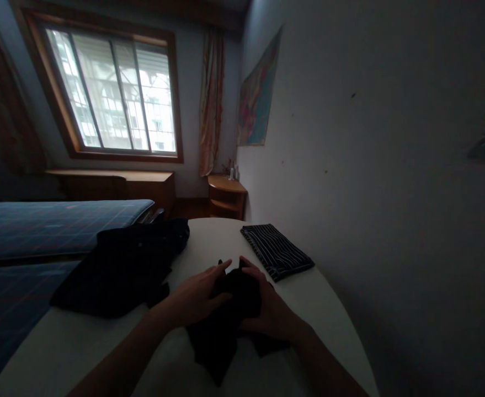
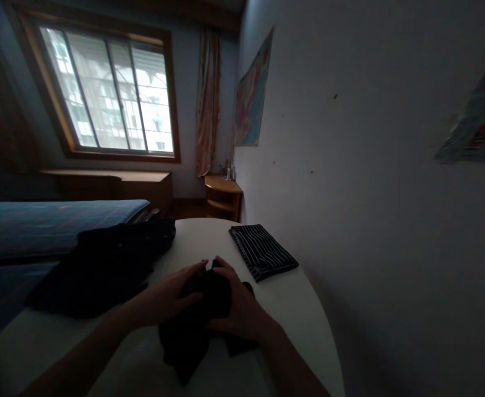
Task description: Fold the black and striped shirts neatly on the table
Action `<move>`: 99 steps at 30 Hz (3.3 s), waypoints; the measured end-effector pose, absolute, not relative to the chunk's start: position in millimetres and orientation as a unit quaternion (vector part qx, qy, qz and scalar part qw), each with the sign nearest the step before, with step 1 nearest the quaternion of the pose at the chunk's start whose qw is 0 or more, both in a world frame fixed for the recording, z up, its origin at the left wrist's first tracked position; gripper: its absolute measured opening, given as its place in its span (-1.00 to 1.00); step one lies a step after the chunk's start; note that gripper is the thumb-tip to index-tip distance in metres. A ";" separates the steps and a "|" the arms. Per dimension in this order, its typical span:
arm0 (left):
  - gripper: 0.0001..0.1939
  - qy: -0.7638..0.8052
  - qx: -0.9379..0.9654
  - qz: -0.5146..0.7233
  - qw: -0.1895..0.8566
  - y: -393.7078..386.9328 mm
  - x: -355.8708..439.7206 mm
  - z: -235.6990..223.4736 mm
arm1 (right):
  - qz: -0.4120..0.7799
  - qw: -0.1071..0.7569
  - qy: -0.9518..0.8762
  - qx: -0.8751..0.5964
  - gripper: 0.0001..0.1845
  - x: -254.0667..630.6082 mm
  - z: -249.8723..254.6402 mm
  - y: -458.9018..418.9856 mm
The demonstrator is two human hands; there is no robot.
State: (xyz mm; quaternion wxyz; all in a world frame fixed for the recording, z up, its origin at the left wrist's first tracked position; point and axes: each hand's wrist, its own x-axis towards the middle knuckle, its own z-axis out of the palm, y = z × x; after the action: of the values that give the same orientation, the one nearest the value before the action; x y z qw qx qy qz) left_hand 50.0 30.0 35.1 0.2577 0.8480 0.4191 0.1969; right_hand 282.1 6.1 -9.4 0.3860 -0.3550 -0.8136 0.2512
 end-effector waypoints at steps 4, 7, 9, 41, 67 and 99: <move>-0.63 0.402 0.857 0.190 0.263 40.0 51.9 26.9 | 0.275 0.342 -0.812 -0.385 0.44 290.7 -8.0 8.5; -0.72 0.417 0.837 0.217 0.279 46.3 50.2 25.7 | 0.291 0.328 -0.805 -0.401 0.35 301.6 -7.8 14.2; -0.73 0.424 0.816 0.248 0.304 49.6 46.2 28.0 | 0.296 0.336 -0.790 -0.419 0.10 307.8 -8.9 19.8; -0.60 0.509 0.638 0.469 0.337 51.2 33.4 65.0 | 0.052 0.432 -0.751 -0.496 -0.64 264.5 99.3 51.9; -0.20 0.360 0.638 0.461 0.501 52.5 38.1 51.0 | 0.343 0.377 -0.797 -0.325 -0.41 264.2 107.0 47.0; -0.48 0.434 0.501 0.549 0.509 58.8 33.6 55.7 | 0.378 0.375 -0.688 -0.492 -0.47 285.9 83.0 77.6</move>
State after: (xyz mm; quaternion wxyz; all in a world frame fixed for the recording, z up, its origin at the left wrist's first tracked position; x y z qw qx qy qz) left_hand 33.6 58.8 55.7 0.5095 0.5007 0.4340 0.5490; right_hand 285.9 77.6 83.0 0.3752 -0.4921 -0.6885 0.3783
